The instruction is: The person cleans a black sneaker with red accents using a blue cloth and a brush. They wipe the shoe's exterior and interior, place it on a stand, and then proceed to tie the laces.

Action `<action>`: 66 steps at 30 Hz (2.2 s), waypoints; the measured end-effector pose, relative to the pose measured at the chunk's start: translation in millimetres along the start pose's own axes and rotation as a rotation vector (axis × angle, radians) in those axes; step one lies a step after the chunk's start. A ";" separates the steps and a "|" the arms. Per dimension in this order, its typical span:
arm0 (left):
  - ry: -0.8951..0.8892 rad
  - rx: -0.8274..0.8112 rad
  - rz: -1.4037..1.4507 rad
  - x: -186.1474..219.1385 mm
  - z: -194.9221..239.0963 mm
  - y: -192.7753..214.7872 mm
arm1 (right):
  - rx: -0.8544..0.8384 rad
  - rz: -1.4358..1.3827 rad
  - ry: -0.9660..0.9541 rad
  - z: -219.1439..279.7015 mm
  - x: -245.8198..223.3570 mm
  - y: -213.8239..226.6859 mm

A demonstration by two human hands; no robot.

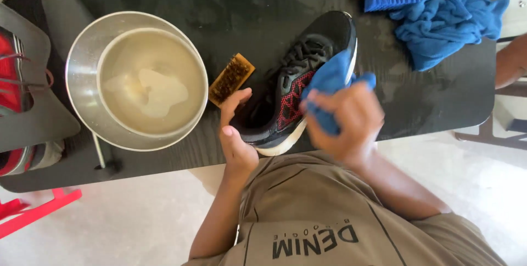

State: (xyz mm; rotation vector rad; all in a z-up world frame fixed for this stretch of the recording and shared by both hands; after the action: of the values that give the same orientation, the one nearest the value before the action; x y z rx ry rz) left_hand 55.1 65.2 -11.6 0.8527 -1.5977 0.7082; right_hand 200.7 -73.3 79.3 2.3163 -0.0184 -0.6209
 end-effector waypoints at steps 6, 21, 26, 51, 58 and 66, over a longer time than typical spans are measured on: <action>-0.057 0.034 0.144 6.4 -3.8 5.9 | -0.142 -0.146 0.289 25.3 -56.1 -20.1; -0.108 0.093 0.013 22.2 -12.9 9.3 | -0.044 -0.062 0.086 12.5 -43.7 -13.3; -0.140 0.012 -0.087 31.1 -7.6 1.3 | -0.130 -0.266 -0.148 11.3 -20.3 -13.4; -0.203 -0.071 -0.111 39.5 -7.1 -2.2 | 0.026 -0.137 0.199 22.5 -5.7 11.8; -0.027 -0.119 -0.055 32.6 -2.4 -10.3 | -0.009 -0.078 0.014 0.1 9.8 -1.7; -0.085 -0.097 -0.340 42.9 1.5 -22.4 | 0.076 0.231 -0.187 -17.5 48.5 44.8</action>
State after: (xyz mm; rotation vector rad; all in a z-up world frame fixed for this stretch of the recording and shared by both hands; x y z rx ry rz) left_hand 68.5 45.0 30.3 1.0611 -1.4981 0.3547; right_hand 258.5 -104.1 98.8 2.2768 -0.3976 -0.7252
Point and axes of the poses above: each hand's wrist, its own z-axis away from the middle knuckle, its own y-axis out of the back of the hand, x = y × z, the point moved 8 cm from there along -z, towards the middle knuckle, and after that the axes turned 4 degrees about z, right-handed, at the moved point
